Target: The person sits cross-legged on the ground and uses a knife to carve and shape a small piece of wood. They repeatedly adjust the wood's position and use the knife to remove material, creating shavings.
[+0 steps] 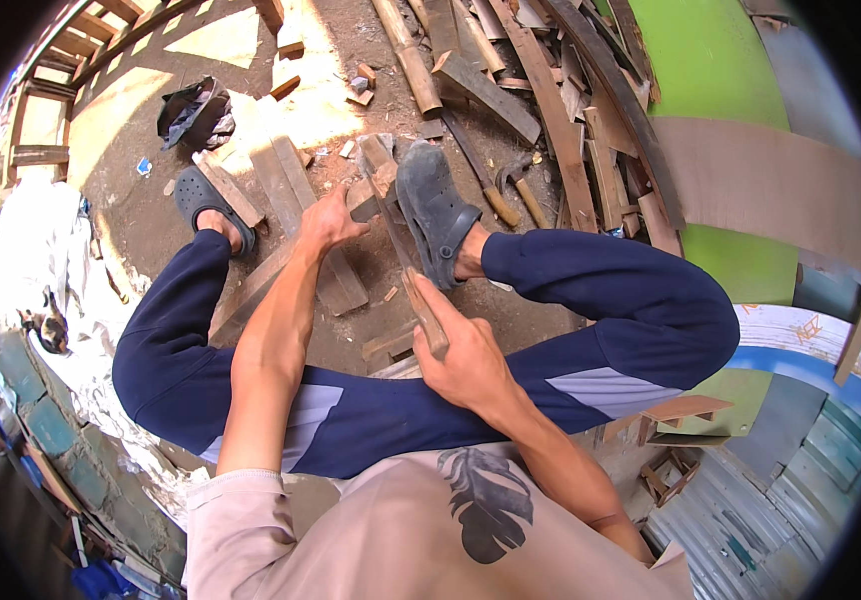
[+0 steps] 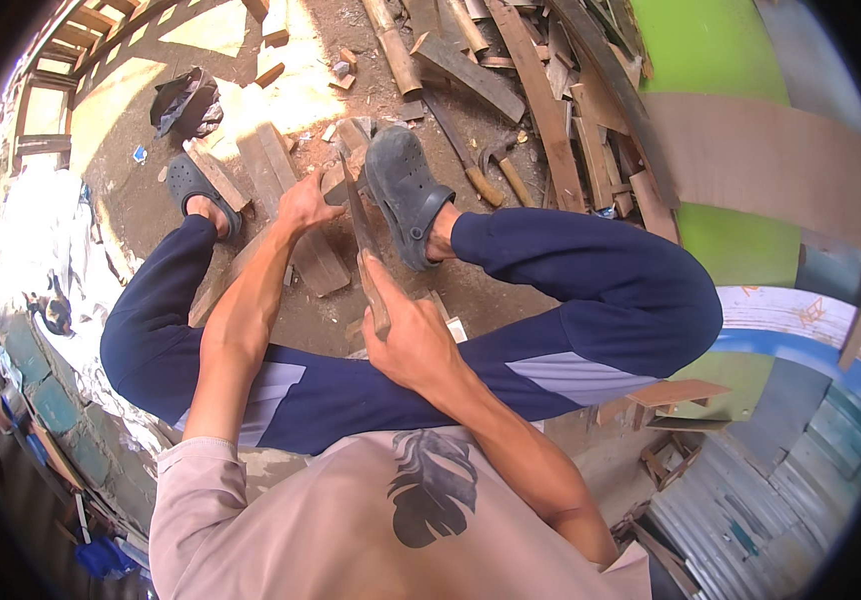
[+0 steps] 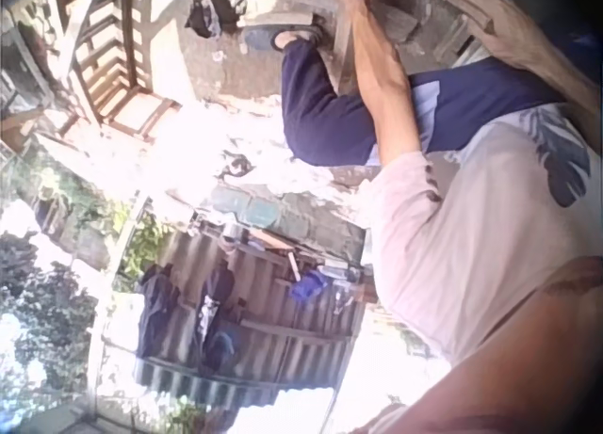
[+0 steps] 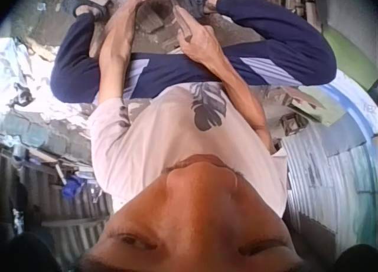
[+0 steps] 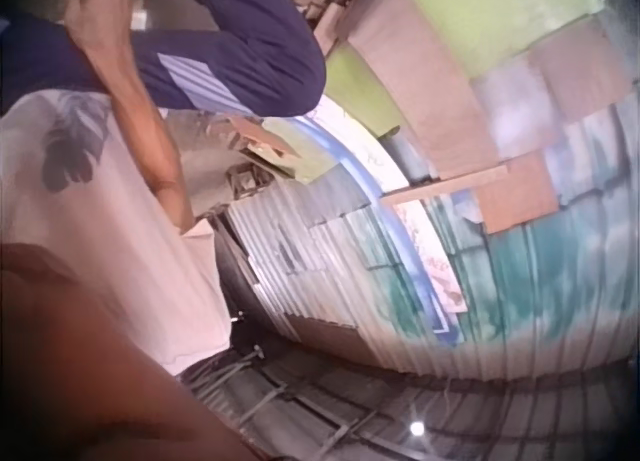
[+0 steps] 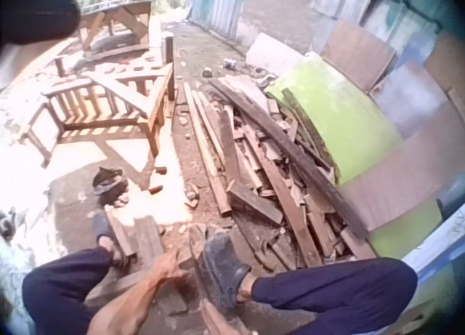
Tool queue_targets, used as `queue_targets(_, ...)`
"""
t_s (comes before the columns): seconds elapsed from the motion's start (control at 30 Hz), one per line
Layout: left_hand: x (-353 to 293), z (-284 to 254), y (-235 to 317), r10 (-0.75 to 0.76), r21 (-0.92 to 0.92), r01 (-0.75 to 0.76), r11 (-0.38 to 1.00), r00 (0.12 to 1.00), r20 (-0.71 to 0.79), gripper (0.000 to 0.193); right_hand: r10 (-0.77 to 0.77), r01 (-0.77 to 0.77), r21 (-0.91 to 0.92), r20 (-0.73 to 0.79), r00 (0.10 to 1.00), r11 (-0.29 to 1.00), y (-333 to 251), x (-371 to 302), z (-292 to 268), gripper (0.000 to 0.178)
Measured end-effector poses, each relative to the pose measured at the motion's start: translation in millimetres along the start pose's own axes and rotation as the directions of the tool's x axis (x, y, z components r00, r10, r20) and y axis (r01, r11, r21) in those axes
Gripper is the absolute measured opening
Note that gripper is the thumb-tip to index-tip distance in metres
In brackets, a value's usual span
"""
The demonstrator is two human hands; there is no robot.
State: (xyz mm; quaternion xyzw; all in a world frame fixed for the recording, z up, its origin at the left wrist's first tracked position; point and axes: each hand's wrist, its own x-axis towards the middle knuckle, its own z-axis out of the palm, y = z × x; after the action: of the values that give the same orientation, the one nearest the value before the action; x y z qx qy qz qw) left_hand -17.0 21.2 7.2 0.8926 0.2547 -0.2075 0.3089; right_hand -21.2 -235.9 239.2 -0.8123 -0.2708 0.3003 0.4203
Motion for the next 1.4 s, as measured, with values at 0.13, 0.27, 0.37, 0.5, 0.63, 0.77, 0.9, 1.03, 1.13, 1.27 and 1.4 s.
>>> queue_targets(0.13,-6,0,7,0.024,-0.012,-0.024,1.0,0.999,-0.024,0.086,0.072,-0.071,-0.042,0.003,0.997,0.997,28,62,12,0.066)
queue_targets(0.27,-7,-1,2,-0.003,-0.018,0.003,1.0,1.0,0.021,0.087,0.126,-0.125,-0.04,0.016,0.992,0.991,4,43,9,0.065)
queue_targets(0.37,-15,12,-3,-0.001,-0.011,0.001,1.0,1.0,-0.007,0.088,0.136,-0.136,-0.024,0.025,0.99,0.99,6,34,-2,0.066)
queue_targets(0.5,-9,-4,8,-0.035,-0.017,0.037,0.999,0.997,0.069,0.087,0.034,-0.035,-0.033,-0.011,0.999,0.999,26,54,6,0.065)
queue_targets(0.63,-25,8,5,-0.017,-0.072,0.017,0.997,1.0,-0.003,0.082,0.138,-0.135,-0.06,0.04,0.99,0.989,48,100,31,0.066)
queue_targets(0.77,-7,-2,-1,-0.048,-0.036,0.051,0.998,0.995,0.091,0.085,0.117,-0.118,0.019,0.031,0.993,0.993,34,78,15,0.067)
queue_targets(0.9,-10,8,-8,-0.011,-0.036,0.011,0.999,1.0,0.026,0.085,-0.019,0.019,0.014,-0.017,1.0,1.0,19,24,2,0.068)
queue_targets(1.03,-11,5,4,0.003,-0.043,-0.003,0.999,1.0,-0.015,0.085,0.373,-0.359,-0.111,0.155,0.915,0.927,19,101,12,0.071)
queue_targets(1.13,-19,10,2,-0.009,-0.06,0.012,0.998,0.999,0.046,0.088,0.328,-0.317,-0.106,0.105,0.939,0.942,19,88,19,0.071)
queue_targets(1.27,3,-2,-4,-0.002,-0.012,0.002,1.0,0.999,-0.034,0.091,-0.045,0.047,0.028,-0.062,0.997,0.999,14,4,-2,0.067)
queue_targets(1.4,-14,11,1,0.013,-0.026,-0.012,1.0,1.0,0.024,0.09,0.313,-0.31,-0.04,0.113,0.943,0.95,26,88,12,0.07)
